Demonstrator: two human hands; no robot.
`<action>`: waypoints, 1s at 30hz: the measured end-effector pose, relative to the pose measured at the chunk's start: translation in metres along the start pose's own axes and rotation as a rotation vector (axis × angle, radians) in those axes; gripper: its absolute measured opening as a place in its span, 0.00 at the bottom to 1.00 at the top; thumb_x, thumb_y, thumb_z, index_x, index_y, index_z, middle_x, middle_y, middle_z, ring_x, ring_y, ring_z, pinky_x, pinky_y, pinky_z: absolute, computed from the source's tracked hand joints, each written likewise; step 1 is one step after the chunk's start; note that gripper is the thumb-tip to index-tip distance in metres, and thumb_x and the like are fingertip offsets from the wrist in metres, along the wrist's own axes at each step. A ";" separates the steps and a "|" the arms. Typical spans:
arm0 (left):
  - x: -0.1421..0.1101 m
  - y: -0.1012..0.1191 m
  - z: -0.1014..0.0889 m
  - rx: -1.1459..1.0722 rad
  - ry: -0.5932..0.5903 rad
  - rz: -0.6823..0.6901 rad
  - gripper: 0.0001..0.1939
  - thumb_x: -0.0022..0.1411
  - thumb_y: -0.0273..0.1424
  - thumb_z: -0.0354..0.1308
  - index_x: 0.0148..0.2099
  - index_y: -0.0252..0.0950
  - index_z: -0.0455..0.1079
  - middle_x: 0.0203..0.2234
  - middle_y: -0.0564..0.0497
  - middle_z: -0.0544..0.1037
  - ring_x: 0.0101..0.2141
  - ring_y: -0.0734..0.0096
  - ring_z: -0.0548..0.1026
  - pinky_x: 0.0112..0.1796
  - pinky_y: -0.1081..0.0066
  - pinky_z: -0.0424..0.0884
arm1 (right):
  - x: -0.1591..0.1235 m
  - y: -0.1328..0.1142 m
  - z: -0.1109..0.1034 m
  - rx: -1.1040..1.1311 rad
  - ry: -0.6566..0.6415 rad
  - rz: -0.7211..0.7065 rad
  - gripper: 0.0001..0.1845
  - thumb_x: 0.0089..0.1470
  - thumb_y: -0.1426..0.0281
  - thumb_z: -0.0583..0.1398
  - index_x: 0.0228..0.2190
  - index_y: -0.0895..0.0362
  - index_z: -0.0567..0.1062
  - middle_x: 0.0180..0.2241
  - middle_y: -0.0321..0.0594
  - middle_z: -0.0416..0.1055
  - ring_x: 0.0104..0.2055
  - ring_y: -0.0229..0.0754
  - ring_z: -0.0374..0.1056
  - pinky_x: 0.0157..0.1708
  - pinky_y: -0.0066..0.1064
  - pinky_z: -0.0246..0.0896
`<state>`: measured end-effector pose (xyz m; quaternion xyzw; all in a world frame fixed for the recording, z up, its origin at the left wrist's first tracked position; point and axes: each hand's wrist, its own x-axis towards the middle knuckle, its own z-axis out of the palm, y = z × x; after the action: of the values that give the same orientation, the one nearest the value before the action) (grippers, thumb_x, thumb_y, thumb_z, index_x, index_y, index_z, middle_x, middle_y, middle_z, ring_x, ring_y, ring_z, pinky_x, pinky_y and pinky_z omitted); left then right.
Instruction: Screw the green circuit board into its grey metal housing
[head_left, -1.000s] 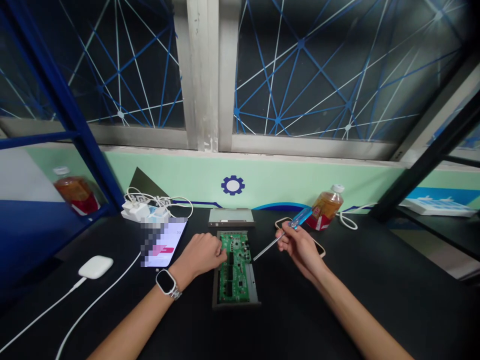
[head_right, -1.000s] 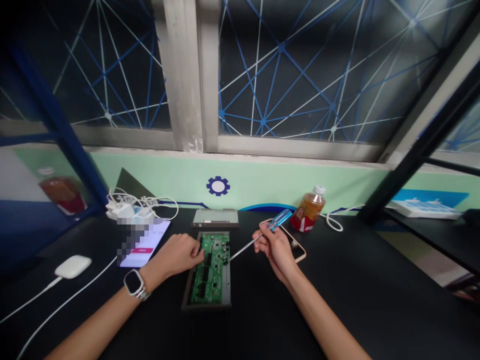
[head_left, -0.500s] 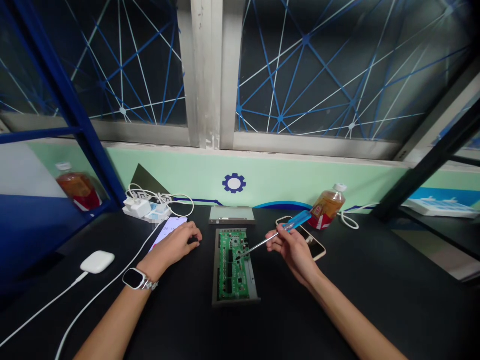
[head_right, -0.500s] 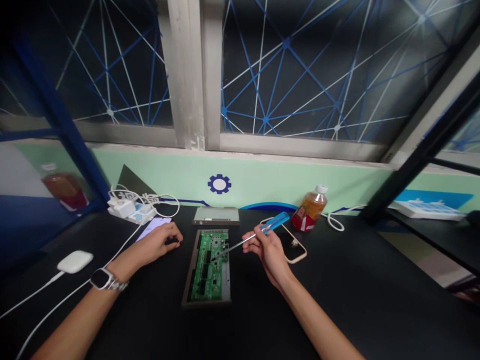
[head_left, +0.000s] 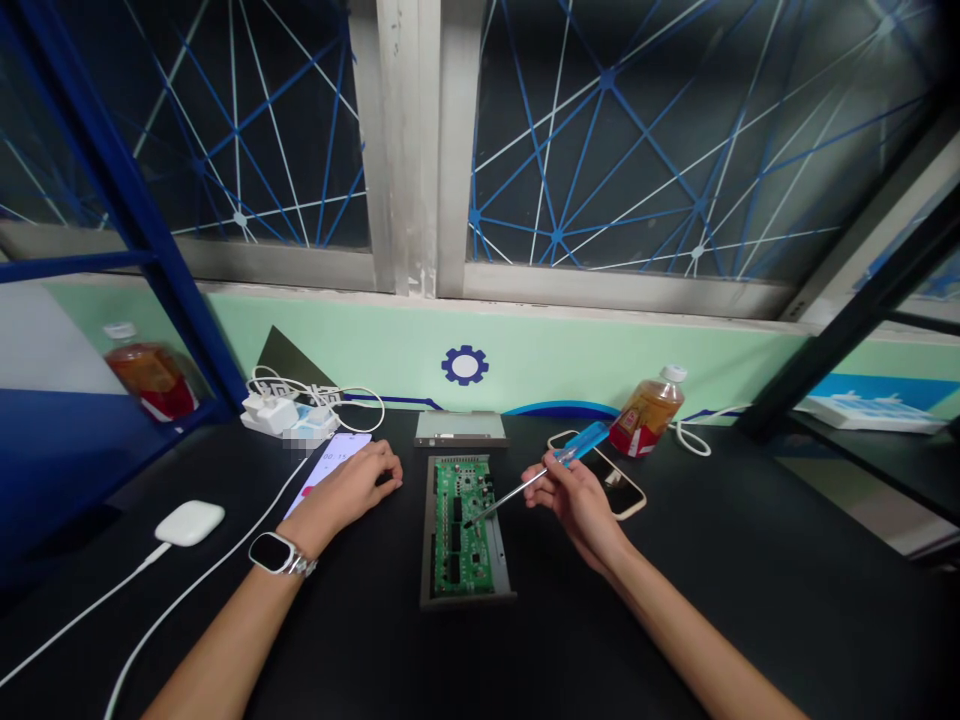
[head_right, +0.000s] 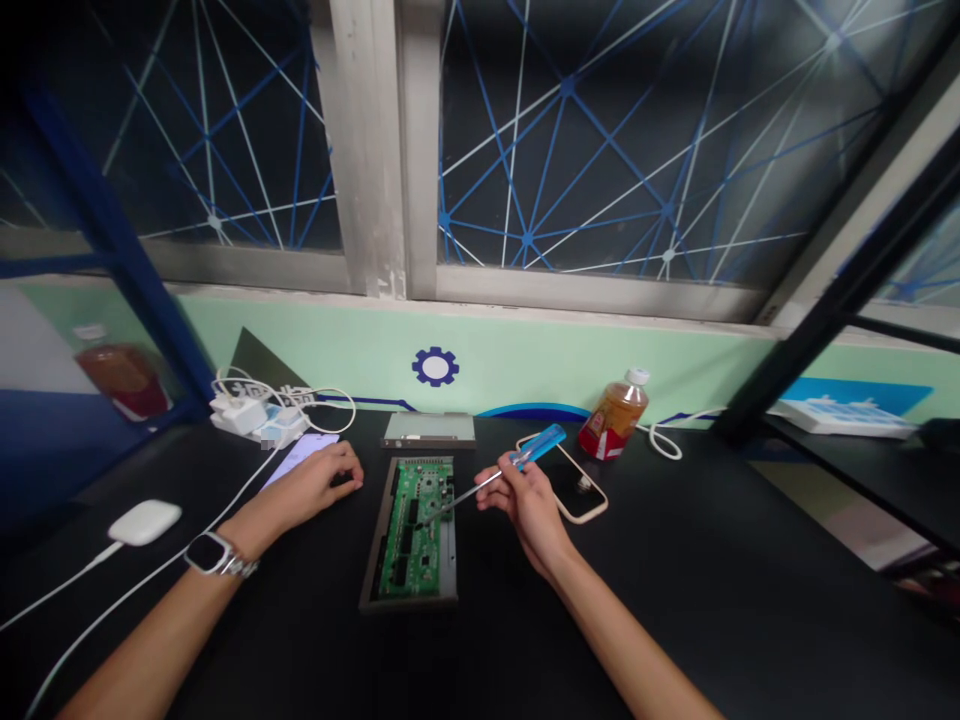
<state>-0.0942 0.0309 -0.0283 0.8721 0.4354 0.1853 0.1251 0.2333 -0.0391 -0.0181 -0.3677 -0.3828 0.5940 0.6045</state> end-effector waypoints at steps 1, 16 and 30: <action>0.000 0.006 -0.001 -0.017 0.022 0.014 0.06 0.63 0.30 0.54 0.36 0.37 0.72 0.35 0.50 0.70 0.37 0.66 0.70 0.39 0.68 0.65 | 0.000 0.000 0.000 0.002 -0.001 -0.001 0.14 0.56 0.62 0.63 0.33 0.57 0.66 0.30 0.44 0.77 0.27 0.40 0.72 0.29 0.32 0.68; 0.013 0.054 0.021 -0.844 0.250 -0.166 0.09 0.61 0.36 0.60 0.39 0.35 0.74 0.28 0.51 0.76 0.30 0.70 0.72 0.33 0.72 0.68 | -0.003 -0.003 0.006 0.027 -0.027 -0.103 0.12 0.53 0.65 0.65 0.35 0.56 0.68 0.35 0.43 0.78 0.34 0.43 0.74 0.37 0.35 0.69; 0.013 0.084 0.035 -1.460 0.208 -0.365 0.13 0.58 0.36 0.65 0.42 0.32 0.75 0.36 0.46 0.78 0.36 0.70 0.75 0.43 0.69 0.71 | -0.009 -0.009 0.017 0.080 -0.001 -0.228 0.10 0.54 0.64 0.64 0.33 0.53 0.67 0.37 0.43 0.78 0.37 0.45 0.74 0.44 0.40 0.66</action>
<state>-0.0124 -0.0104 -0.0250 0.4601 0.3489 0.4839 0.6576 0.2224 -0.0488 -0.0026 -0.2969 -0.3986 0.5363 0.6822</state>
